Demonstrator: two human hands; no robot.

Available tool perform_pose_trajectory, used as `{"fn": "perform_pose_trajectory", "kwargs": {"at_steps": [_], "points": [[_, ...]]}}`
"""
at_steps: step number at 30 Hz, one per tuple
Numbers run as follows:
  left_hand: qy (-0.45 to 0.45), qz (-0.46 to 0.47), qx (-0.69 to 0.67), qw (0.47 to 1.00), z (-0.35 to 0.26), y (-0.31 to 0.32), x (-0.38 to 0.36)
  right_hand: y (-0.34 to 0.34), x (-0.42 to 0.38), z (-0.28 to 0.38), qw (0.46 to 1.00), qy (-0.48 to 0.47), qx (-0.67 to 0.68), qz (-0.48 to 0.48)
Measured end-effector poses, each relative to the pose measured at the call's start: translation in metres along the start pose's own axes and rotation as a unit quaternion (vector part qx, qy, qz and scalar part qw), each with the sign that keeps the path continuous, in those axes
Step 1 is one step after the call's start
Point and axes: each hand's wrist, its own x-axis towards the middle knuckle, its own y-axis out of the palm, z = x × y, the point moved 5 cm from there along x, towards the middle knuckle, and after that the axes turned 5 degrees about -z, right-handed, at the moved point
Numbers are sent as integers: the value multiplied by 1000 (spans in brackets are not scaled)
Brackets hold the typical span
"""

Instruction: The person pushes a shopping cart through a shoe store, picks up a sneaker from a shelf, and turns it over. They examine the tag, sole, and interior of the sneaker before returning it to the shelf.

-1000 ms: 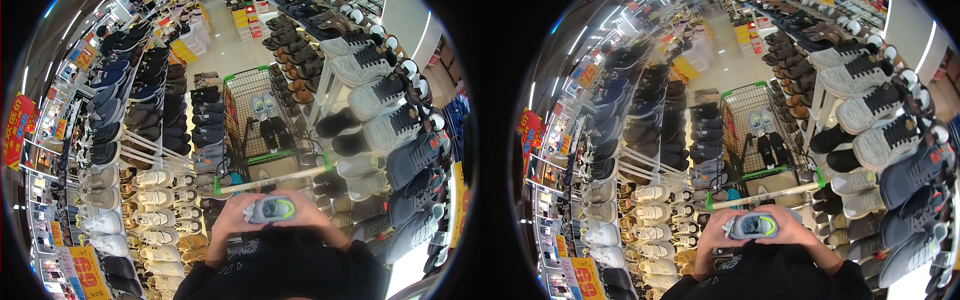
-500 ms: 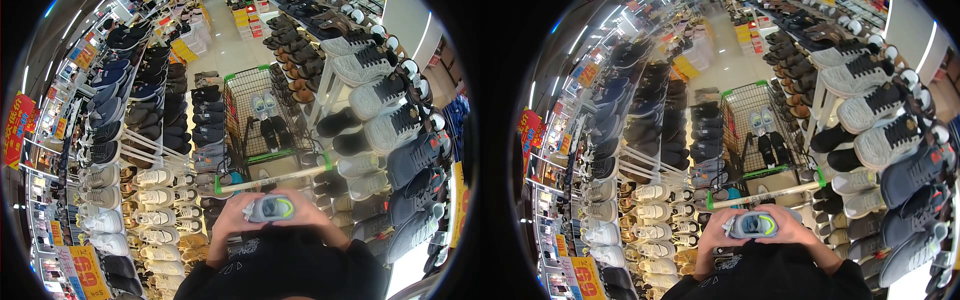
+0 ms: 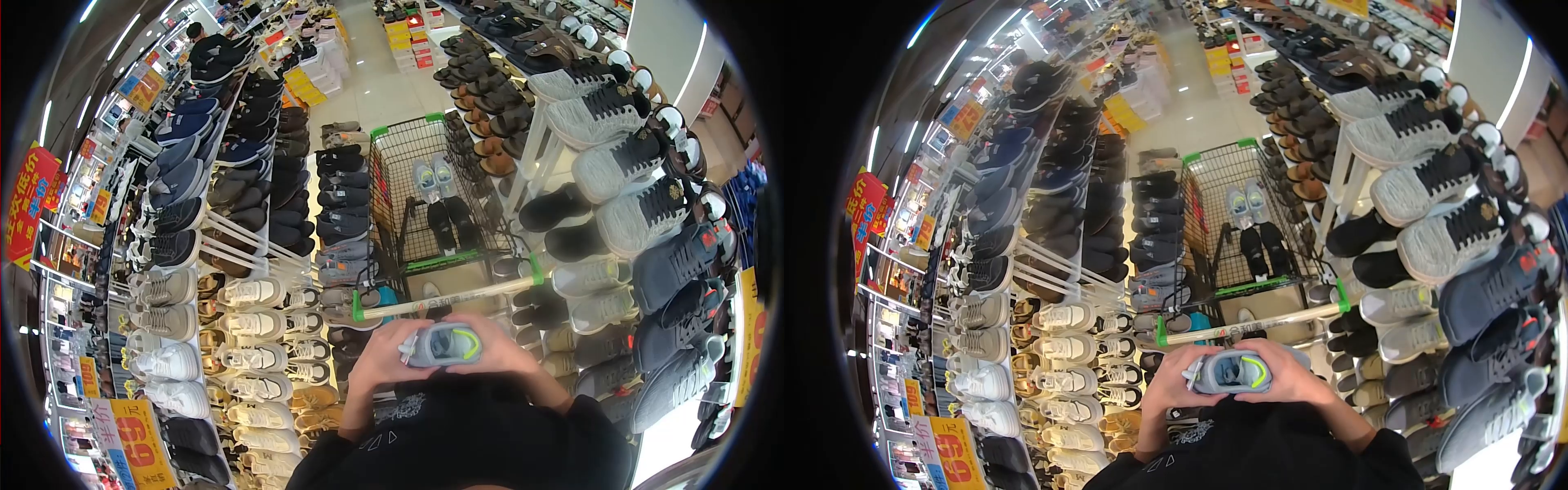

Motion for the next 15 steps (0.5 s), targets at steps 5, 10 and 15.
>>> {"fn": "perform_pose_trajectory", "kwargs": {"at_steps": [5, 10, 15], "points": [[14, -17, 13, 1000, -2, -2, -2, 1, 3, 1, 1000, -10, 3, 5], [15, -20, 20, 999, -3, -3, -2, 0, 4, 3, 999, -30, -12, -2], [-1, -11, 6, 1000, -6, -2, -1, 1, 1, -2, 1000, -8, 1, 5]]}}
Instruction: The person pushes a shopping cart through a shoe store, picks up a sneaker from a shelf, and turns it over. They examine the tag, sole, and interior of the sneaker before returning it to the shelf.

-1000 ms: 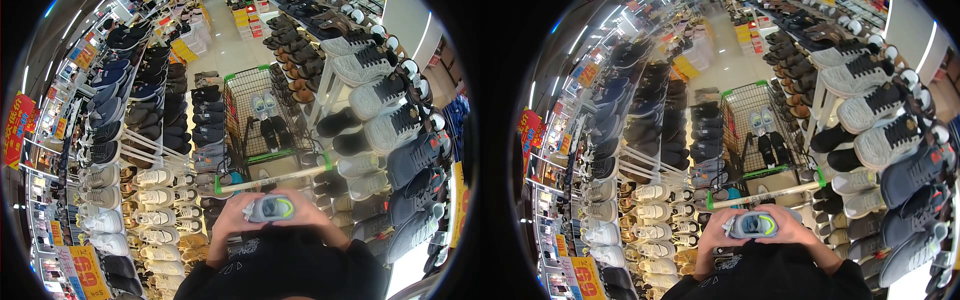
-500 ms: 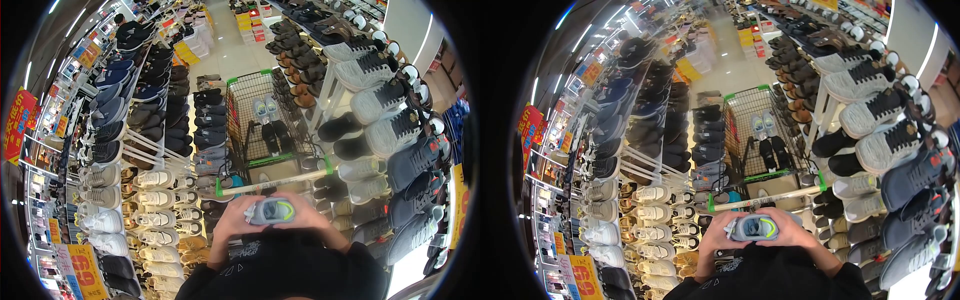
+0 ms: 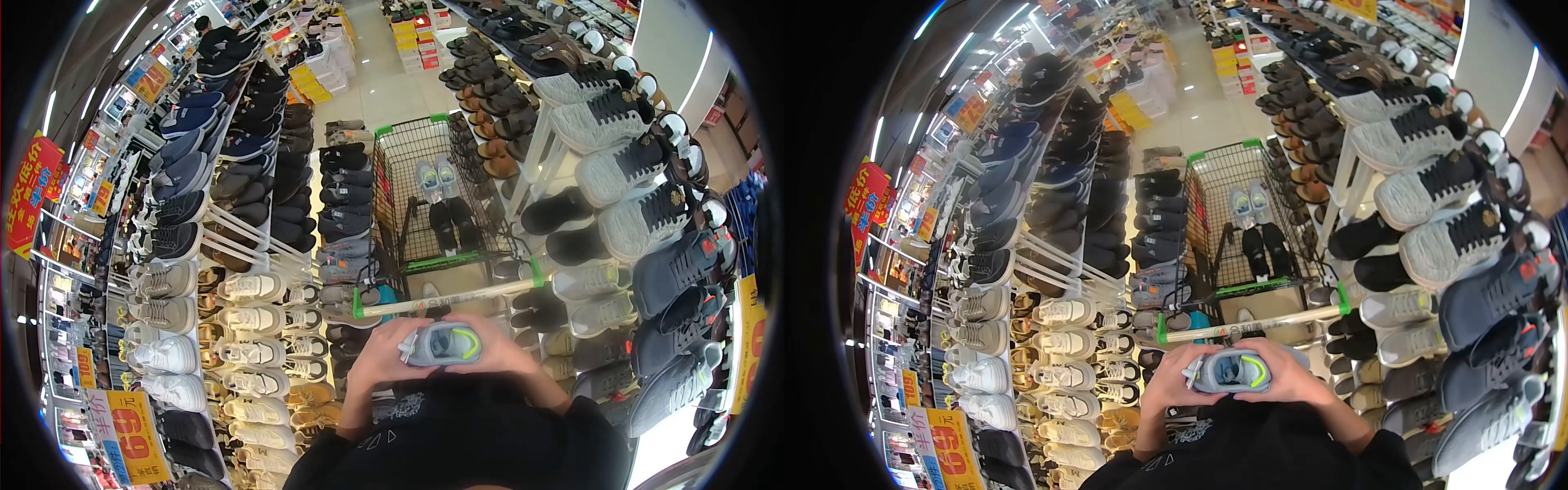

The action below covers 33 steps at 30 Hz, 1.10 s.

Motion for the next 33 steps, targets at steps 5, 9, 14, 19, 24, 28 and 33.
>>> {"fn": "perform_pose_trajectory", "kwargs": {"at_steps": [5, 9, 14, 19, 24, 28, 33], "points": [[-6, 13, -11, 1000, -1, 5, 0, -4, -4, 0, 1000, -12, -10, -16], [3, 16, -18, 1000, -4, 8, 4, -10, -5, 0, 999, -20, -20, -27], [35, 1, 2, 999, -6, 11, 6, -15, -5, 1, 999, -33, -28, -25], [33, 1, 2, 999, -5, 13, 8, -19, -3, 3, 998, -38, -40, -22], [19, 7, -14, 1000, -3, 13, 7, -18, -2, 2, 998, -34, -41, -23], [9, 9, -27, 1000, -2, 14, 8, -18, -1, -1, 998, -31, -41, -20], [-8, 14, -26, 1000, 1, 15, 8, -16, -1, -7, 1000, 6, -29, -2]]}}
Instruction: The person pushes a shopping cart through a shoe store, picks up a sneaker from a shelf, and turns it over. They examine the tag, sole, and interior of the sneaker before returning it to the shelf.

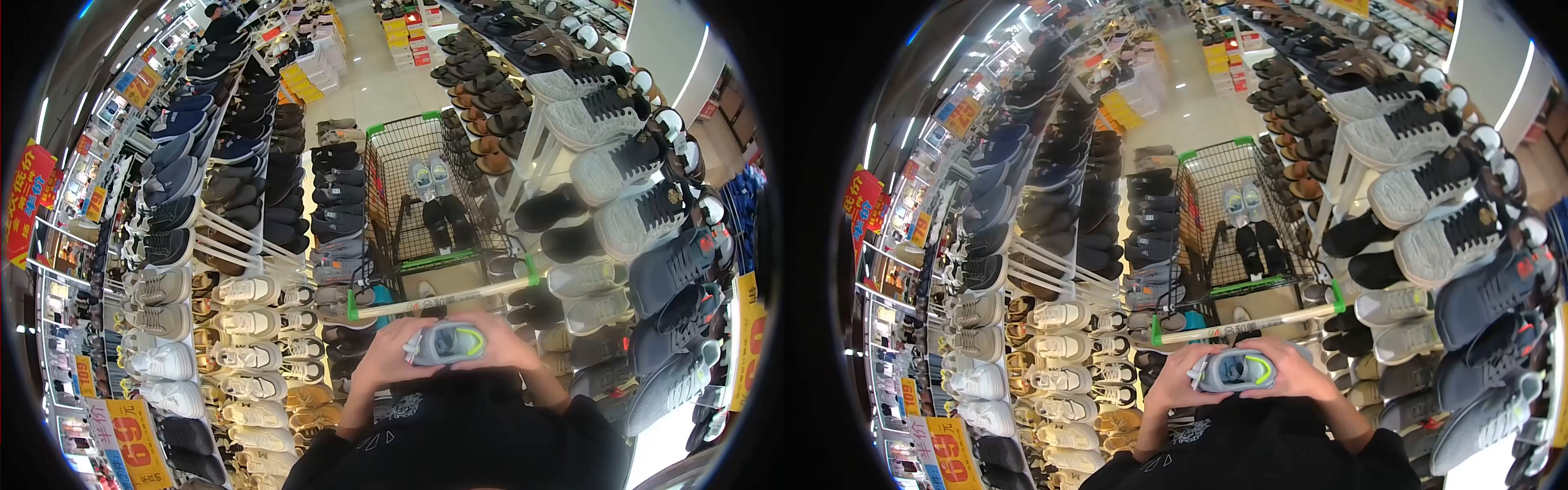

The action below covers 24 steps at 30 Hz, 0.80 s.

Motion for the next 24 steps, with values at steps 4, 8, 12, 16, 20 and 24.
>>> {"fn": "perform_pose_trajectory", "kwargs": {"at_steps": [4, 8, 12, 16, 20, 24], "points": [[-14, 8, 3, 1000, 2, 1, 0, 0, 0, -1, 1000, -6, 13, -1], [-15, 6, 6, 1000, 2, 2, 0, -4, 3, 1, 1000, 0, 6, 3], [3, -5, -3, 1000, -2, 5, 2, -10, 3, 4, 998, -59, -13, -1], [32, -24, -13, 999, -6, 9, 6, -18, 4, 5, 994, -110, -8, -27], [42, -35, -13, 998, -8, 13, 7, -24, 3, 11, 988, -147, -13, -52], [57, -19, -14, 998, -8, 15, 4, -23, -3, 10, 986, -157, -7, -63]]}}
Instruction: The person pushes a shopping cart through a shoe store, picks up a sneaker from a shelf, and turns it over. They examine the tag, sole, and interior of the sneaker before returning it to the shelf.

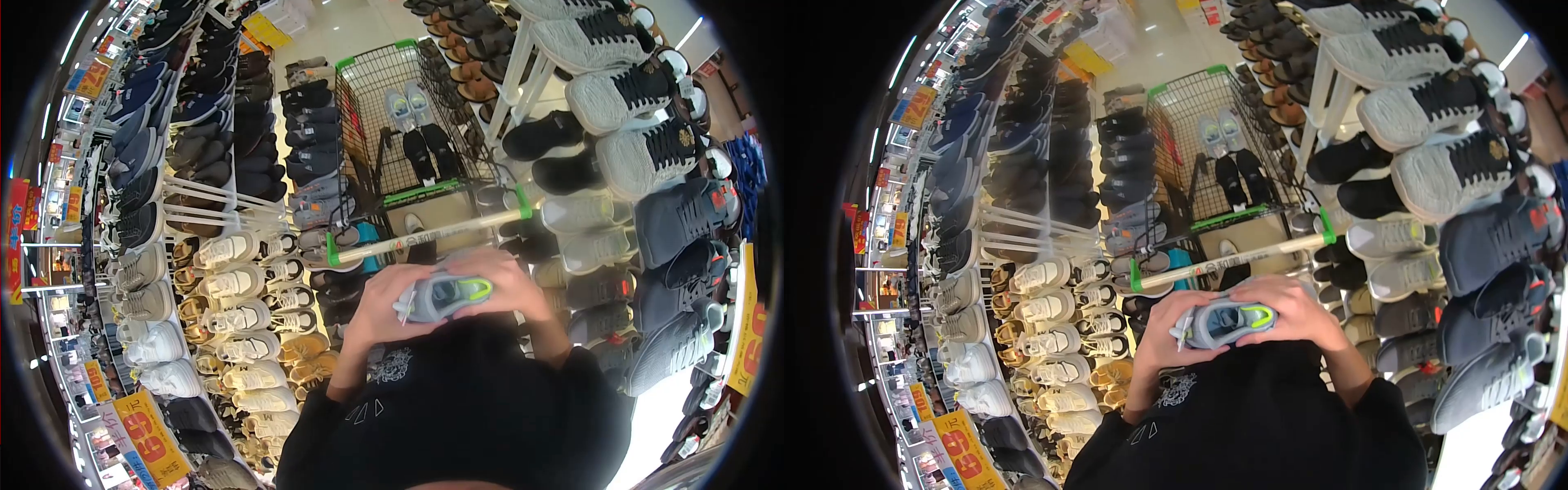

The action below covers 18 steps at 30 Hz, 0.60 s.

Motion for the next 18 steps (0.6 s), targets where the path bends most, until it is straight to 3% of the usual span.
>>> {"fn": "perform_pose_trajectory", "kwargs": {"at_steps": [8, 12, 18], "points": [[-33, 7, -15, 999, 6, 1, -7, 5, -3, -4, 1000, 12, -18, 16], [-21, -28, -21, 999, 9, -6, -8, 7, 0, 2, 996, 64, -14, 56], [-102, -83, -73, 989, 33, -17, -29, -7, -4, -16, 991, 108, -56, 61]]}}
